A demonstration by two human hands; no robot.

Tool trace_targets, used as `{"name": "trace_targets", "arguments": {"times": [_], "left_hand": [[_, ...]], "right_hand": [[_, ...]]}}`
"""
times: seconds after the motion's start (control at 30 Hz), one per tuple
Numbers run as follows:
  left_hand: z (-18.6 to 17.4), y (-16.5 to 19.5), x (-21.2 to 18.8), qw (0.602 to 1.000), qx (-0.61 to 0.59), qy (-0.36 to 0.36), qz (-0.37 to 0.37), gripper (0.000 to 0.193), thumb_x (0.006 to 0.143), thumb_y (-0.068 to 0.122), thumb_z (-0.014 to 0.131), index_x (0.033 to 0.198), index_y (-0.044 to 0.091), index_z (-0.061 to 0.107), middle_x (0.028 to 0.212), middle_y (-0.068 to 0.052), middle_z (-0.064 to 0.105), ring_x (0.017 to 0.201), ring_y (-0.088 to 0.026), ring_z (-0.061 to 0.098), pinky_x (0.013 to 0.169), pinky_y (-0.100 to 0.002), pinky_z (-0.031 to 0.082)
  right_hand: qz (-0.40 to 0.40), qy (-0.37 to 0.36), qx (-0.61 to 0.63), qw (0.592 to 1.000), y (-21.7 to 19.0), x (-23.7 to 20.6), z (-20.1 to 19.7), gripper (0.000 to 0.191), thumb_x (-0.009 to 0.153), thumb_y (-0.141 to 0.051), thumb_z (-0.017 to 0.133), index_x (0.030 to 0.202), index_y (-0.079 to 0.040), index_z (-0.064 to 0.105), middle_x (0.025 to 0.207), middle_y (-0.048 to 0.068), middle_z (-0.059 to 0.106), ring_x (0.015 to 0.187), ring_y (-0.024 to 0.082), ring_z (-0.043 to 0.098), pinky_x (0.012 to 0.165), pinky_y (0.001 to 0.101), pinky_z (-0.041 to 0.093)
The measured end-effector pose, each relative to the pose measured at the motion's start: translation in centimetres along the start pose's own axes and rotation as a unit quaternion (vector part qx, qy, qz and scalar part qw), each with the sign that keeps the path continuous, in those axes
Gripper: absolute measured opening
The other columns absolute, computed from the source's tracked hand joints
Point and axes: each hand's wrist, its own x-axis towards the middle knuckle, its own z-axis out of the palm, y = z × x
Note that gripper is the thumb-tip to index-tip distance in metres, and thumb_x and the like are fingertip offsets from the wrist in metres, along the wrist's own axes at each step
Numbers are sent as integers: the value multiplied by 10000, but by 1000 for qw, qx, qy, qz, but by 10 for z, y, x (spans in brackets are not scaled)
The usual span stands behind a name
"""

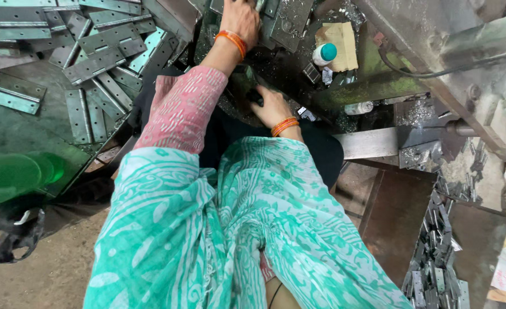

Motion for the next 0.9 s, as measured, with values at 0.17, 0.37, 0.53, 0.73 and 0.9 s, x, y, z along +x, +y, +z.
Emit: {"name": "trace_targets", "arguments": {"times": [0.17,0.37,0.53,0.73,0.9], "left_hand": [[-25,5,-61,993,39,-95,55,301,908,243,554,1021,103,796,1000,-43,728,1311,-344,477,1129,-742,112],[10,-10,-79,998,-3,31,63,319,1040,260,542,1179,97,779,1256,-55,681,1437,-322,401,1246,-681,70],[29,-9,-66,988,50,136,57,389,921,288,567,1188,97,775,1305,-63,659,1389,-313,396,1210,-656,102],[-17,-17,-71,986,-72,121,93,269,943,184,663,1167,59,746,1265,-78,670,1305,-301,484,1140,-540,318],[-66,-25,-85,951,-214,203,92,317,767,80,755,1078,35,712,1161,-89,673,1154,-305,580,996,-459,443]], "right_hand": [[-2,10,22,1000,-12,-2,-2,473,841,-317,723,1256,-95,682,1111,260,713,1066,431,674,922,503,541],[11,20,26,999,-12,-2,3,451,837,-319,721,1250,-138,691,1087,241,722,1027,426,682,881,501,544],[5,33,46,998,-12,-3,6,446,855,-338,715,1253,-139,685,1121,200,735,1052,409,688,905,494,547],[4,31,100,994,-13,-6,4,465,907,-443,724,1269,-152,691,1164,205,720,1110,414,661,941,494,524],[9,122,137,983,-4,3,-8,479,889,-360,787,1290,-127,667,1189,195,716,1084,359,696,909,431,557]]}}
